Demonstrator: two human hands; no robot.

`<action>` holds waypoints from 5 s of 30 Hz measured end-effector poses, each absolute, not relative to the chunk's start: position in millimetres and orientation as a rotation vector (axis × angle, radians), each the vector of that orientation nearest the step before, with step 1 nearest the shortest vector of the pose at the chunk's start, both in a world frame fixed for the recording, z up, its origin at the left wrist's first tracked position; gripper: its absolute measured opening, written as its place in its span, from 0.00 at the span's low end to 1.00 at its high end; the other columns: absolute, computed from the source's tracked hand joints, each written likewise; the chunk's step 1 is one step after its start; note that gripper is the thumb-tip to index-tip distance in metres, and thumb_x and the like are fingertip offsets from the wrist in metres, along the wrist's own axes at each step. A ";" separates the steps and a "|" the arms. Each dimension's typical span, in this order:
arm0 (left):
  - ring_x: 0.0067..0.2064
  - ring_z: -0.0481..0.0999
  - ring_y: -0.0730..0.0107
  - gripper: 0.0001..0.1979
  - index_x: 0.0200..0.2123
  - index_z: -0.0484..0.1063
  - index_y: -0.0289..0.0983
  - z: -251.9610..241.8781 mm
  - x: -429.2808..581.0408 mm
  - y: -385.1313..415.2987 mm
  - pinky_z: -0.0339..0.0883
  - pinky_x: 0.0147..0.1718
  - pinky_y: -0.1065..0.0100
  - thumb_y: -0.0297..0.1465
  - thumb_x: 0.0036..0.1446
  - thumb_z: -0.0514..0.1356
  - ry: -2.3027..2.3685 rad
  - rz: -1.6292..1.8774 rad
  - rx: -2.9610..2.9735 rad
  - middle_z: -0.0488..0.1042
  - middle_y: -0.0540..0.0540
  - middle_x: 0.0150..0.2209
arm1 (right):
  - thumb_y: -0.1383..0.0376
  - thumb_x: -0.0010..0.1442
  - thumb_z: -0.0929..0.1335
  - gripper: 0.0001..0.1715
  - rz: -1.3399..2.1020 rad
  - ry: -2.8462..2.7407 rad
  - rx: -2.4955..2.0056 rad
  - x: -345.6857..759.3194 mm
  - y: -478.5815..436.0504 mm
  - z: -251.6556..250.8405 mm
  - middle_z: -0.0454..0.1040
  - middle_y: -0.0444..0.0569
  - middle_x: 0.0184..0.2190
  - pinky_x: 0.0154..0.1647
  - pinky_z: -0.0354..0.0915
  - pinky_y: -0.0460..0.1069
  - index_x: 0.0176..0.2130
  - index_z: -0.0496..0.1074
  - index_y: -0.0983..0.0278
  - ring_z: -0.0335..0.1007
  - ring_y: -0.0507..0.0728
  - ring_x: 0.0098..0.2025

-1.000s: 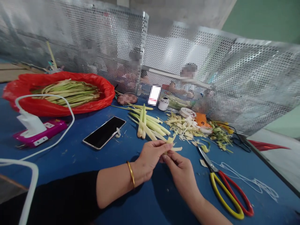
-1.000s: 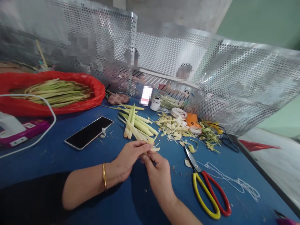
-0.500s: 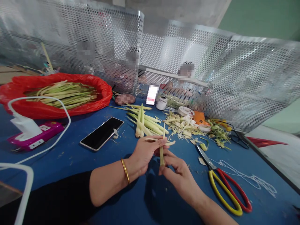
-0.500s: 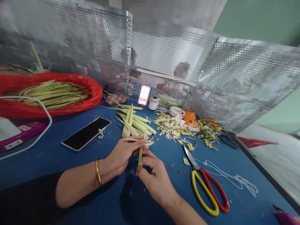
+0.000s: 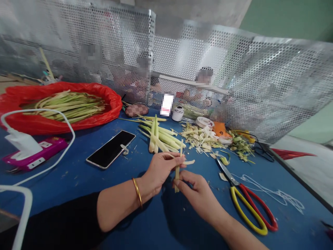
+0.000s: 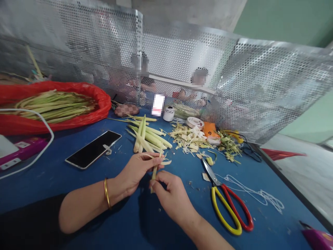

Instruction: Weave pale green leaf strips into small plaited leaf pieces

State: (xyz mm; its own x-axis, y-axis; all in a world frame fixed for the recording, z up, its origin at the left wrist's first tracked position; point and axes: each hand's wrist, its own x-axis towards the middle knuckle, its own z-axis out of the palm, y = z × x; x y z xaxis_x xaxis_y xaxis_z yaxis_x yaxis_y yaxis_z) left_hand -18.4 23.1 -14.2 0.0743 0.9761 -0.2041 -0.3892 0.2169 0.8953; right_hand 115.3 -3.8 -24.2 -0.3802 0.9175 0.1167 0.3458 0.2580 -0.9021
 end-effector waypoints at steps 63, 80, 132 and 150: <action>0.16 0.62 0.80 0.16 0.37 0.73 0.34 -12.2 -20.9 16.7 0.53 0.17 0.75 0.37 0.47 0.66 1.023 0.668 1.194 0.69 0.55 0.17 | 0.60 0.54 0.69 0.12 0.491 -1.553 -1.332 143.2 19.5 -13.3 0.76 0.51 0.40 0.45 0.61 0.53 0.39 0.76 0.61 0.69 0.60 0.44; 0.18 0.56 0.81 0.22 0.31 0.76 0.33 -11.4 -19.8 14.4 0.45 0.18 0.73 0.49 0.51 0.60 0.954 0.577 1.251 0.72 0.50 0.21 | 0.58 0.48 0.72 0.13 1.322 -1.299 -1.193 133.0 12.9 -7.6 0.65 0.40 0.18 0.24 0.56 0.46 0.22 0.71 0.64 0.57 0.49 0.22; 0.41 0.78 0.67 0.16 0.43 0.76 0.33 -14.2 -20.2 22.2 0.66 0.47 0.68 0.26 0.49 0.66 0.740 1.017 0.808 0.80 0.41 0.38 | 0.62 0.62 0.65 0.13 0.532 -1.779 -1.264 124.8 -3.0 -18.8 0.74 0.46 0.28 0.34 0.62 0.48 0.27 0.73 0.61 0.71 0.55 0.32; 0.40 0.78 0.66 0.10 0.34 0.79 0.32 -21.9 -19.5 21.3 0.65 0.45 0.70 0.29 0.45 0.69 0.792 1.063 0.767 0.81 0.40 0.35 | 0.63 0.60 0.65 0.14 0.658 -1.776 -1.197 118.0 -1.5 -33.1 0.71 0.44 0.26 0.34 0.61 0.45 0.24 0.68 0.62 0.68 0.54 0.32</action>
State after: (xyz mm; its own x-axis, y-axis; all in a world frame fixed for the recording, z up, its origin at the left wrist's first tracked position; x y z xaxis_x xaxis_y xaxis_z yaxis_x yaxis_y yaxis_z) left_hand -19.5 21.3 -21.9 0.2802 0.9423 -0.1829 -0.4448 0.2964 0.8452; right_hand 118.0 -1.5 -33.1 -0.1580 0.9166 0.3673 0.4557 0.3976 -0.7964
